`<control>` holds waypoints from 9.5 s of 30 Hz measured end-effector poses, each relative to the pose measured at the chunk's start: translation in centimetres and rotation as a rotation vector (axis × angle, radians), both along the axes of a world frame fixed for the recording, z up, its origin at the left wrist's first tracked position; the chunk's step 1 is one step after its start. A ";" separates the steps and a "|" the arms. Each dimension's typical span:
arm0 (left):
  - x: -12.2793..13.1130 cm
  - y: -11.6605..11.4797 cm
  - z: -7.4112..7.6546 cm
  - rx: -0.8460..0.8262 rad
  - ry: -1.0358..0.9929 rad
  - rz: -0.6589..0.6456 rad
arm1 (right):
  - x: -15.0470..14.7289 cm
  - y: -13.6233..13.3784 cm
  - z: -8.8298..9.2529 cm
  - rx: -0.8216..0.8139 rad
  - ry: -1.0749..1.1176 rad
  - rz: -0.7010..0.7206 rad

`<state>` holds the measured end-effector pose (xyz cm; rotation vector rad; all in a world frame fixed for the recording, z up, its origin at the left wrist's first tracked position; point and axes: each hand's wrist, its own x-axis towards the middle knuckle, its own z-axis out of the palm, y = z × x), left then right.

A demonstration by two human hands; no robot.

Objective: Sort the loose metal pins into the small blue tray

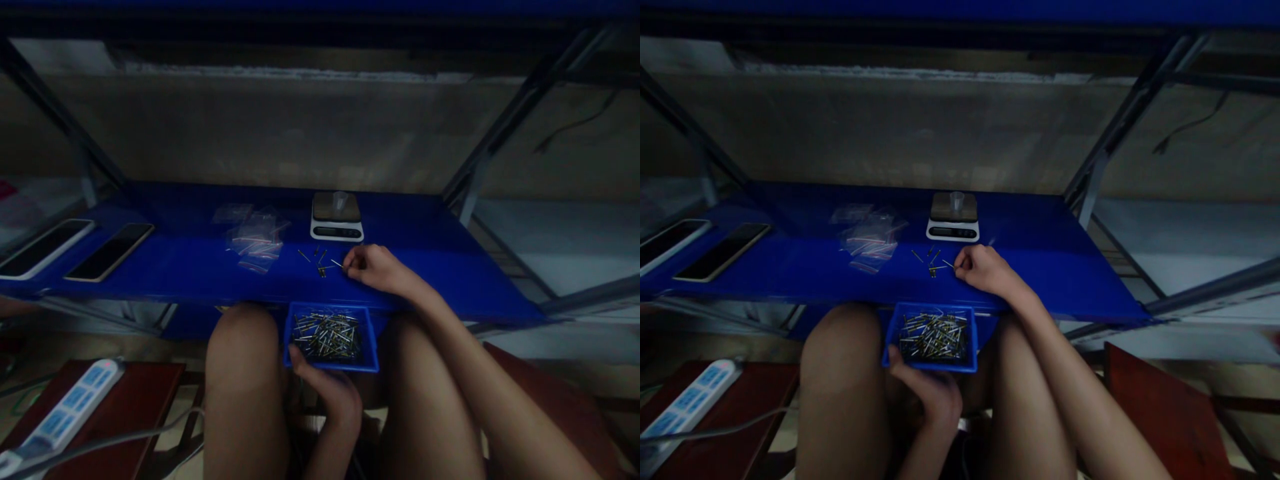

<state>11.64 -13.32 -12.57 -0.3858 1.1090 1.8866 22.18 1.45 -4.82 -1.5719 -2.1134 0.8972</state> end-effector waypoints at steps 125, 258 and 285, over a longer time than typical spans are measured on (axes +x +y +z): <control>0.1 0.1 0.1 0.005 -0.049 0.001 | -0.7 -2.6 1.3 -0.491 0.298 0.529; -4.3 -2.5 3.2 0.221 0.138 -0.330 | -4.1 -18.3 -5.9 0.378 0.671 -0.468; -11.2 5.6 2.5 0.152 1.365 -0.618 | -2.8 -10.9 -6.8 0.624 0.210 -0.457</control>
